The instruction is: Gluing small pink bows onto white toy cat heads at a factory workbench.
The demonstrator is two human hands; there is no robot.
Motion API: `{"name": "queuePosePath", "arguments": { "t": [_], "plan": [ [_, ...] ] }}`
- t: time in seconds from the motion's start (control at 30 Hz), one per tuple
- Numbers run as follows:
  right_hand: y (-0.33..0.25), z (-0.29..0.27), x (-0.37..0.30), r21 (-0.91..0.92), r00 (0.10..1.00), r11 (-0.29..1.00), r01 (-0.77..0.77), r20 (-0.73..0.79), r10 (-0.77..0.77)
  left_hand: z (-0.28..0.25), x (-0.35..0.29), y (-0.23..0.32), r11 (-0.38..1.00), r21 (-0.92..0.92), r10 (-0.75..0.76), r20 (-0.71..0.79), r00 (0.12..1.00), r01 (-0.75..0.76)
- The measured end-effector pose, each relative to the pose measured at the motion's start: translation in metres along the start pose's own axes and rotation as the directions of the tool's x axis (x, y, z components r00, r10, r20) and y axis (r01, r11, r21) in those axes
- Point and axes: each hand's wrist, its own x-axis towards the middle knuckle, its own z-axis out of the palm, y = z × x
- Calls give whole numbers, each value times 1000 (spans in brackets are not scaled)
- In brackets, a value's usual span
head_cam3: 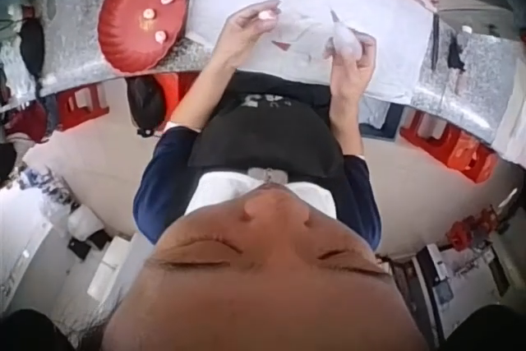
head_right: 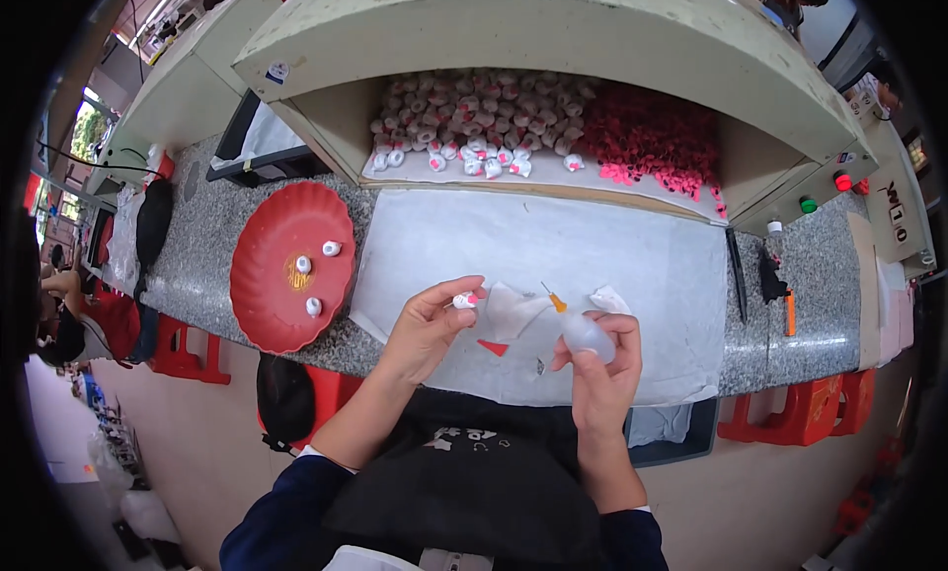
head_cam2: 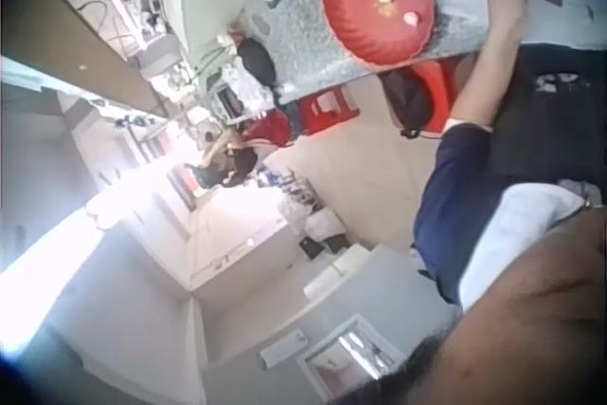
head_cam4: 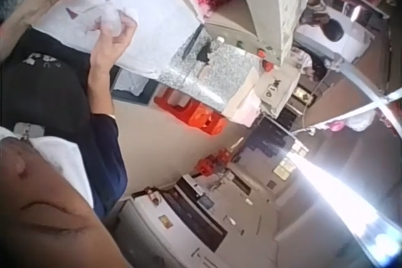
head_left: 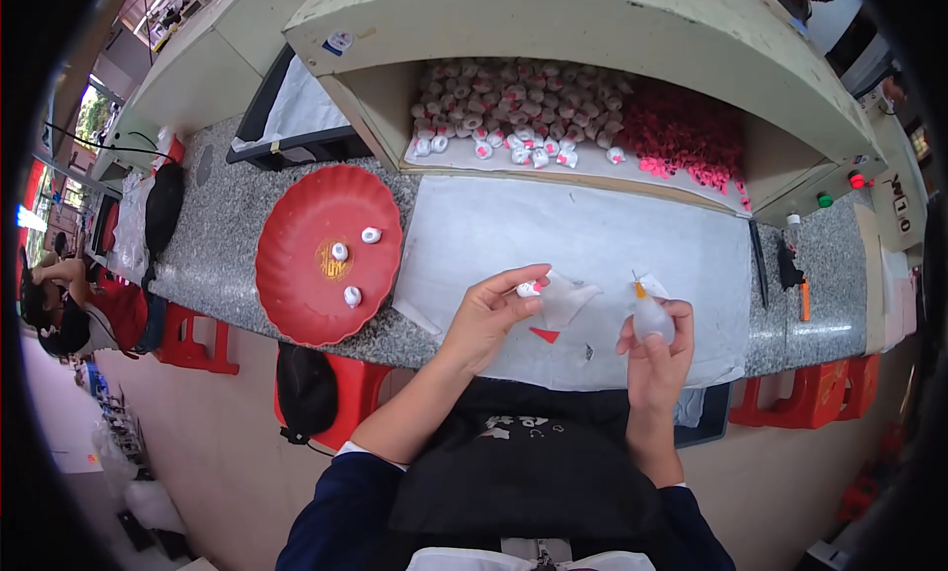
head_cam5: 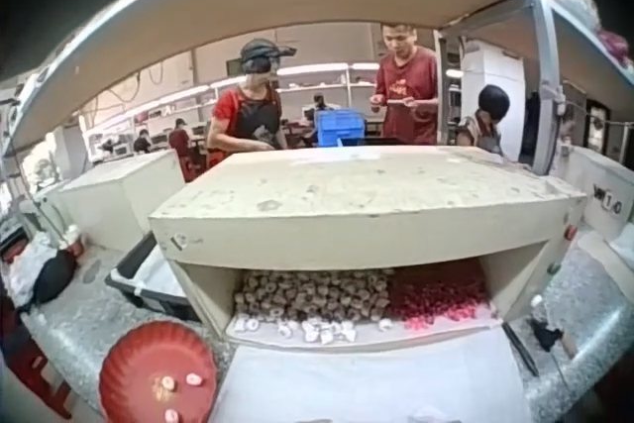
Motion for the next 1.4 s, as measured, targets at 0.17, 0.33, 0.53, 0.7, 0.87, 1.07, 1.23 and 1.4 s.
{"name": "queuePosePath", "arguments": {
  "t": [0.17,0.33,0.53,0.7,0.87,1.07,1.23,1.4],
  "plan": [
    [-9,29,8,367,959,926,86,-281,22,8,-18,-4,995,-11,99,-27,995,-100],
    [-4,40,-1,19,924,968,252,-302,-234,5,-29,-7,940,35,340,20,940,-340],
    [1,43,-6,-383,872,828,408,-104,-478,11,-35,0,976,-110,183,-50,982,-188],
    [3,39,-13,-446,852,753,484,42,-522,10,-34,-10,960,-18,277,-50,960,-278],
    [0,35,-16,-505,803,660,557,122,-584,18,-26,-16,960,-52,273,-45,961,-275],
    [-2,35,-8,-282,813,763,582,193,-549,7,-37,-15,924,73,383,-213,899,-376],
    [-2,39,-11,-245,784,744,621,181,-594,6,-39,-10,922,67,386,-213,898,-381],
    [-3,26,-13,-410,742,628,662,234,-629,15,-28,-22,945,31,327,-141,934,-326]
  ]
}}
